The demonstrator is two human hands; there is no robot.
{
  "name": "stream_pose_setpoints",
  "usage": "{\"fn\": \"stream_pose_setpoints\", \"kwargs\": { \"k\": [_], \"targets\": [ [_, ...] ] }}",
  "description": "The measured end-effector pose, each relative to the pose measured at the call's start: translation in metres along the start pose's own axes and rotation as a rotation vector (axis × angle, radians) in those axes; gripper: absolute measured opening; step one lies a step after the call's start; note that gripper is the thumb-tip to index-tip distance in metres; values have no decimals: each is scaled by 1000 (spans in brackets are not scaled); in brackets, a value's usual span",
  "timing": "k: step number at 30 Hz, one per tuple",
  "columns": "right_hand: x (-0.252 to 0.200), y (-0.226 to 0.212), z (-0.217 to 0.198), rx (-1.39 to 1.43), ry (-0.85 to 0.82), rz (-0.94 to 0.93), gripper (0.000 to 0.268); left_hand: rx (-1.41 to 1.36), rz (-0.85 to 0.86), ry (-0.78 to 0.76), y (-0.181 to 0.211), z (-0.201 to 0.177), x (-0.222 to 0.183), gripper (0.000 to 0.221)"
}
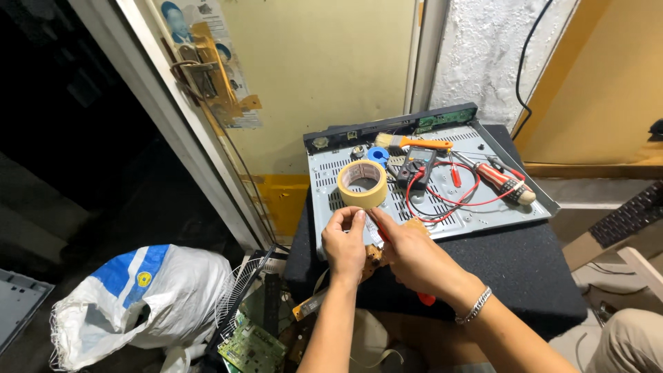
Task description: Repairing an electronic device by testing components with a multimeter and manipulating wires with pliers
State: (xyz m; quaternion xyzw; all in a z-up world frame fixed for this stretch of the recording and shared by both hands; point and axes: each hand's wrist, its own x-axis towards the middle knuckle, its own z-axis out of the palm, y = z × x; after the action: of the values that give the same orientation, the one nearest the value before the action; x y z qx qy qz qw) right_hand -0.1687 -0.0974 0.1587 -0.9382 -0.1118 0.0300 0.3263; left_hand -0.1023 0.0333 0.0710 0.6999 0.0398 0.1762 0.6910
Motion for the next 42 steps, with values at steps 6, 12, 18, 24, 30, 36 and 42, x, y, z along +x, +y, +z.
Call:
{"fn": "stream_pose_setpoints", "kwargs": {
  "k": [6, 12, 18, 24, 30, 36, 42],
  "targets": [
    [-10, -10, -2, -93, 4, -62, 65, 7, 1, 7, 2, -2, -2, 7],
    [-8, 5, 3, -89, -51, -20, 60, 17, -26, 13, 11, -3, -5, 6],
    [-11, 1, -4, -107, -104, 7, 60, 25, -28, 18, 4, -1, -1, 7],
    [-9, -7, -18, 27, -94, 121, 59, 18, -33, 14, 0, -1, 1, 7],
    [3, -3, -13, 97, -93, 111, 61, 35, -37, 12, 10, -4, -3, 7],
    [-9, -23, -19, 95, -129, 154, 61, 23, -42, 15, 9, -3, -3, 7],
    [10, 15, 2, 54, -125, 110, 58, 34, -50, 17, 11, -3, -3, 7]
  ]
}}
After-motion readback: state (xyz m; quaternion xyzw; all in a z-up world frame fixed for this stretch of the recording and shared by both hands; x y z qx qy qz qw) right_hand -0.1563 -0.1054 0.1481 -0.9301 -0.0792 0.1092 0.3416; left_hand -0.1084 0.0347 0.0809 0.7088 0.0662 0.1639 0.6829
